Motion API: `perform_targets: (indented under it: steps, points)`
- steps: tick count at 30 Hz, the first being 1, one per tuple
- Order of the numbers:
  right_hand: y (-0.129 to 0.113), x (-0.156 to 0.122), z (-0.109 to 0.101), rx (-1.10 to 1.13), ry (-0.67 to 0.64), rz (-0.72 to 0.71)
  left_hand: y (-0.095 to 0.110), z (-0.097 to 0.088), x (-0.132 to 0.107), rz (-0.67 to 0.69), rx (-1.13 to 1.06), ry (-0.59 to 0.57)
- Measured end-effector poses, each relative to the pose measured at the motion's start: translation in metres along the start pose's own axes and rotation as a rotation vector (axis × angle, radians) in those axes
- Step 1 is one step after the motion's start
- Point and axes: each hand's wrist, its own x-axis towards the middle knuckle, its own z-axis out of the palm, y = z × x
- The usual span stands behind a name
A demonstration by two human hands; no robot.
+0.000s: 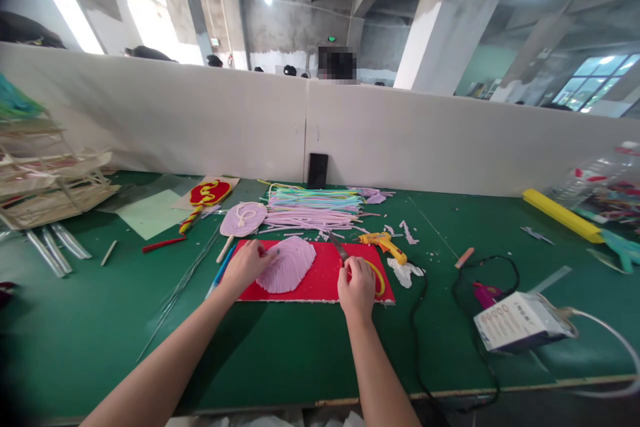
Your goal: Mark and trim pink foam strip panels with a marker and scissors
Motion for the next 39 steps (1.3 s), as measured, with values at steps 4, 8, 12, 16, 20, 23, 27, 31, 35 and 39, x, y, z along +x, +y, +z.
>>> perform_targets:
  steps: [4,8,12,16,20,23,27,31,35,39]
  points:
    - [-0.007,0.000,-0.002,-0.026,0.039,0.025,-0.005,0.000,0.005,0.042,-0.124,-0.072]
    - [-0.020,0.003,-0.003,0.025,0.041,-0.003,-0.002,-0.003,0.010,0.119,-0.356,-0.162]
    - [-0.030,0.015,0.006,0.388,-0.120,0.118,0.008,-0.011,0.007,0.215,-0.578,-0.278]
    - [-0.033,0.037,0.017,0.827,-0.399,0.501,0.016,-0.018,0.001,0.227,-0.703,-0.346]
    - [-0.034,0.050,0.019,0.960,-0.661,0.531,0.016,-0.018,0.000,0.182,-0.796,-0.383]
    - [-0.034,0.048,0.018,1.052,-0.714,0.510,0.015,-0.015,0.000,0.116,-0.864,-0.396]
    - [-0.030,0.041,0.026,1.140,-0.554,0.553,0.013,-0.013,0.001,-0.013,-0.989,-0.416]
    - [-0.029,0.040,0.036,1.219,-0.353,0.612,0.014,-0.014,0.003,-0.115,-1.109,-0.505]
    - [-0.033,0.040,0.039,1.253,-0.281,0.625,0.016,-0.013,0.002,-0.120,-1.190,-0.528]
    - [-0.034,0.040,0.035,1.232,-0.383,0.625,0.014,-0.009,0.000,-0.119,-1.219,-0.480]
